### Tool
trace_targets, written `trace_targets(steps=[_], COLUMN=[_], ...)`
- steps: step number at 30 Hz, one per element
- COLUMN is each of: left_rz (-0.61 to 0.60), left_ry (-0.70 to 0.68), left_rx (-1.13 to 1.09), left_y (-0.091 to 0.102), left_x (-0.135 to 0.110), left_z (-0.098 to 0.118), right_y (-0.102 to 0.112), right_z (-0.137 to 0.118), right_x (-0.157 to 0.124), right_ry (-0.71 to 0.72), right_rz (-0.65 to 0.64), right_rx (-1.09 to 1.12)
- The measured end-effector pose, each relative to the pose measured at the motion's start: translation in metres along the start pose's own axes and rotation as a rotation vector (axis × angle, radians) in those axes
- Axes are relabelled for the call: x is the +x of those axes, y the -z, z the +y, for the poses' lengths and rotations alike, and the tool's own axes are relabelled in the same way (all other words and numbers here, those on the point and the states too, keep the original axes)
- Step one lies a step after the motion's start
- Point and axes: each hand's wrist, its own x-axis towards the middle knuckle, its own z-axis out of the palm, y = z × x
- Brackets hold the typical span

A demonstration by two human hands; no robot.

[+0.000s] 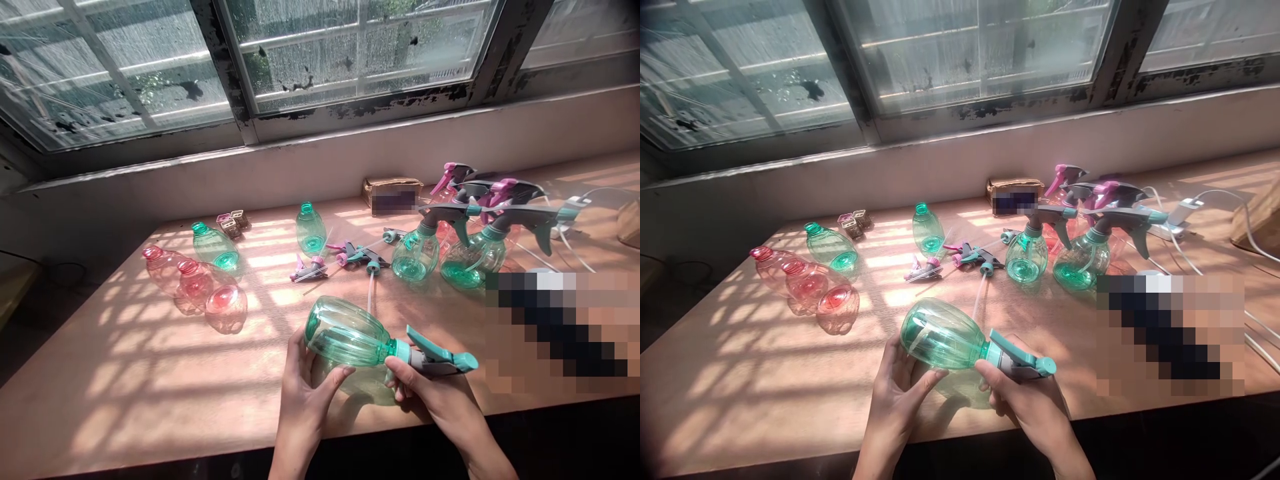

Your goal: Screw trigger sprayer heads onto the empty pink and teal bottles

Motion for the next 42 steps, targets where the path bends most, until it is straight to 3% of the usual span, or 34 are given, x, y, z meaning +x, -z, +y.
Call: trace_targets(steps=[5, 10, 14, 21, 25, 30, 34, 42], left_rz=[0.01, 0.045, 0.131, 0.157, 0.134, 0.117, 0.127, 0.128], left_ry=[0.0, -0.022, -0.025, -0.072, -0.121, -0.153, -0.14, -0.181], left_rx=[-0.002, 0.028, 0.007, -0.007, -0.018, -0.059, -0.095, 0.027], left_y=[-0.002, -0.004, -0.003, -0.004, 0.0, 0.003, 0.002, 0.0], left_x=[-0.004, -0.012, -0.012, -0.01, -0.008, -0.007, -0.007, -0.009], left_z=[0.003, 0.005, 0.008, 0.013, 0.007, 0.004, 0.005, 0.012], right_y=[0.001, 0.007, 0.007, -0.001, -0.003, 0.003, 0.004, 0.0], right_z=[-0.002, -0.009, -0.009, 0.002, 0.003, 0.002, 0.003, 0.003], right_x=[-0.002, -0.001, 0.004, 0.004, 0.002, 0.006, 0.006, 0.003], right_ry=[0.025, 0.197, 0.314, 0.162, 0.15, 0.296, 0.184, 0.105], right_rz=[-0.041, -0.136, -0.212, -0.126, -0.171, -0.232, -0.309, -0.31], right_rx=[0.017, -0.148, -0.143, 0.0, 0.018, -0.184, -0.208, -0.093])
